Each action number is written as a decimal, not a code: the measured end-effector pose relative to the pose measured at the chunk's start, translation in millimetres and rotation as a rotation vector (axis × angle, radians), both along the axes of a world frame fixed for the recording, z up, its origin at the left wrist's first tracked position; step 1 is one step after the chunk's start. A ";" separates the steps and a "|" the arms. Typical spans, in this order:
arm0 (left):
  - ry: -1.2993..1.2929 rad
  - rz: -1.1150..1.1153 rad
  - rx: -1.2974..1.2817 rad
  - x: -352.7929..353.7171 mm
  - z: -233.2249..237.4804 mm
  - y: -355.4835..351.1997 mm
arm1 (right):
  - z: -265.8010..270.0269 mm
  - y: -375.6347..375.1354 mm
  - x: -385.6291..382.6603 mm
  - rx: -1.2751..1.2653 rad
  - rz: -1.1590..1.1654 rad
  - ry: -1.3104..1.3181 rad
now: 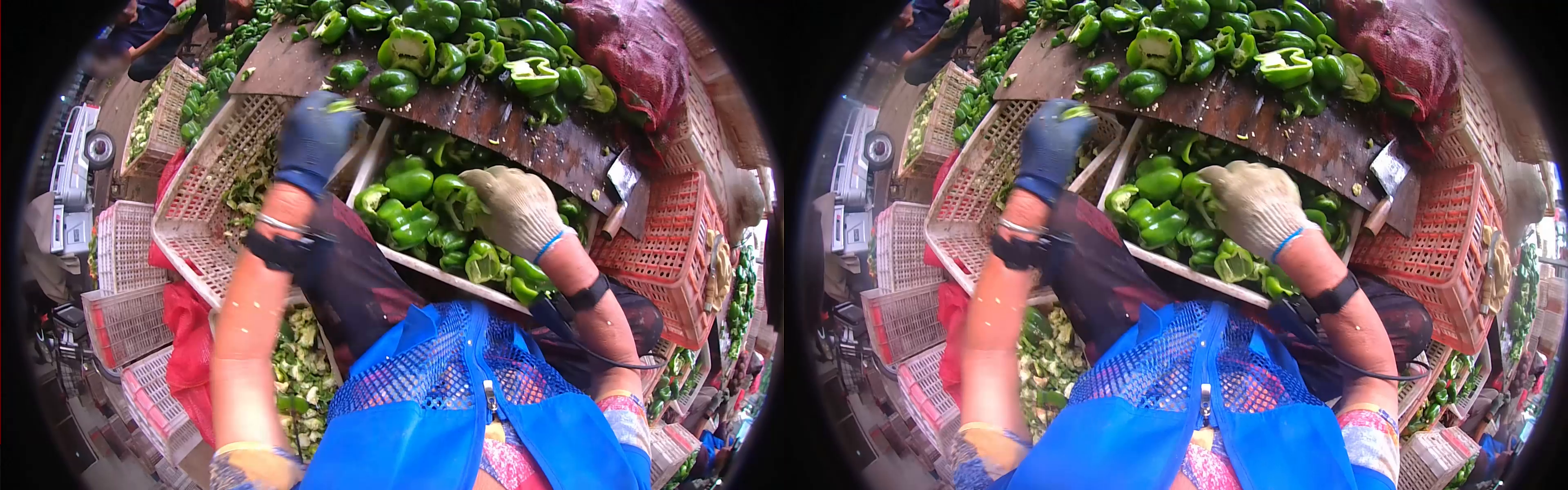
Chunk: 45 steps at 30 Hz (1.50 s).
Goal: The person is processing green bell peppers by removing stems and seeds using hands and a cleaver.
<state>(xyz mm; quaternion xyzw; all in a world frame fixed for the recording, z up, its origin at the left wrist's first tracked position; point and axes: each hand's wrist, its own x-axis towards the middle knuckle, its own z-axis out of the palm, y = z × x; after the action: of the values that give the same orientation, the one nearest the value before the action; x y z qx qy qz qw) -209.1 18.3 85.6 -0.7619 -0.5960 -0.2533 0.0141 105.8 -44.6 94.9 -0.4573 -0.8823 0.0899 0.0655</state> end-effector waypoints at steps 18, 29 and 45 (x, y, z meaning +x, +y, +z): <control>-1.246 -0.171 -0.638 69.6 -33.9 70.1 | -34.0 9.7 8.6 -0.116 -0.556 0.981; -1.571 -0.248 -0.715 118.9 3.8 -37.7 | 17.5 -6.4 -21.6 -0.149 -0.206 0.634; 0.217 0.330 -0.337 0.9 -29.2 146.3 | -59.6 40.6 32.3 -0.625 -0.659 0.197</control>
<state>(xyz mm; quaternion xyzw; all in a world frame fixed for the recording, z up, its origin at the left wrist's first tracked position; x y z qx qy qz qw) -208.3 164.6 56.4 -0.6685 -0.7411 -0.0616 -0.0081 138.0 -4.0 35.2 -0.7004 -0.6101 0.3689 0.0329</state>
